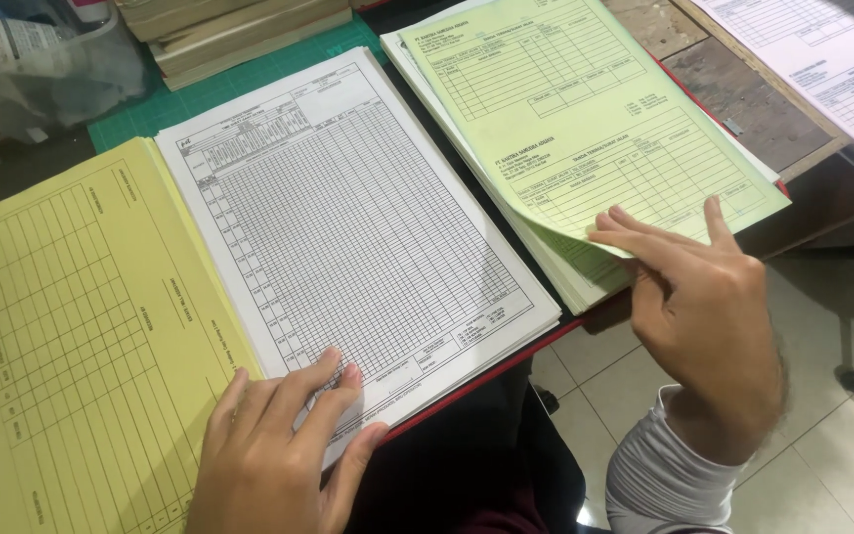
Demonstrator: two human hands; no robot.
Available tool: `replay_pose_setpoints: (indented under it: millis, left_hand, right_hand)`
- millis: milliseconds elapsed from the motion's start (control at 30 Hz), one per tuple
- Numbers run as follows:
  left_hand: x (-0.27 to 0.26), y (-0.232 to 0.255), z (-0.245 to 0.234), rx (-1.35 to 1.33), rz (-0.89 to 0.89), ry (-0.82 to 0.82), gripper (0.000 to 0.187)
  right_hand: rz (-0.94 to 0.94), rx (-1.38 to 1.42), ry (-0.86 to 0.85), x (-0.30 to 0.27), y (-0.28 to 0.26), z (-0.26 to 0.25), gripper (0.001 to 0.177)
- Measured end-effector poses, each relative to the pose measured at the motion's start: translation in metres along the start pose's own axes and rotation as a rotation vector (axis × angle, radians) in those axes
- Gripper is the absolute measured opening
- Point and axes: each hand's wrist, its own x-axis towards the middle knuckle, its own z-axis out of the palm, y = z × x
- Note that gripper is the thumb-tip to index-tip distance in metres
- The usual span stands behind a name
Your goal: Sorting and reviewing various paper documents and forms within multiple folders on a desk.
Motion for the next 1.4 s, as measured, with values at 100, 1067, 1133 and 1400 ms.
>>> replay_pose_setpoints:
  millis: [100, 1067, 1133, 1400]
  left_hand:
    - [0.000, 0.000, 0.000, 0.010, 0.006, 0.003, 0.032]
    - [0.005, -0.002, -0.003, -0.001, 0.011, -0.025, 0.032]
    - [0.005, -0.001, -0.003, 0.002, 0.008, -0.021, 0.032]
    - [0.011, -0.003, -0.008, -0.047, 0.012, -0.060, 0.029]
  right_hand:
    - [0.006, -0.011, 0.129, -0.001, -0.010, -0.002, 0.045]
    - [-0.043, 0.100, -0.048, -0.012, -0.008, -0.005, 0.027]
    - [-0.054, 0.096, -0.038, -0.011, -0.010, -0.003, 0.034]
    - [-0.163, 0.042, 0.440, -0.005, -0.029, 0.009, 0.047]
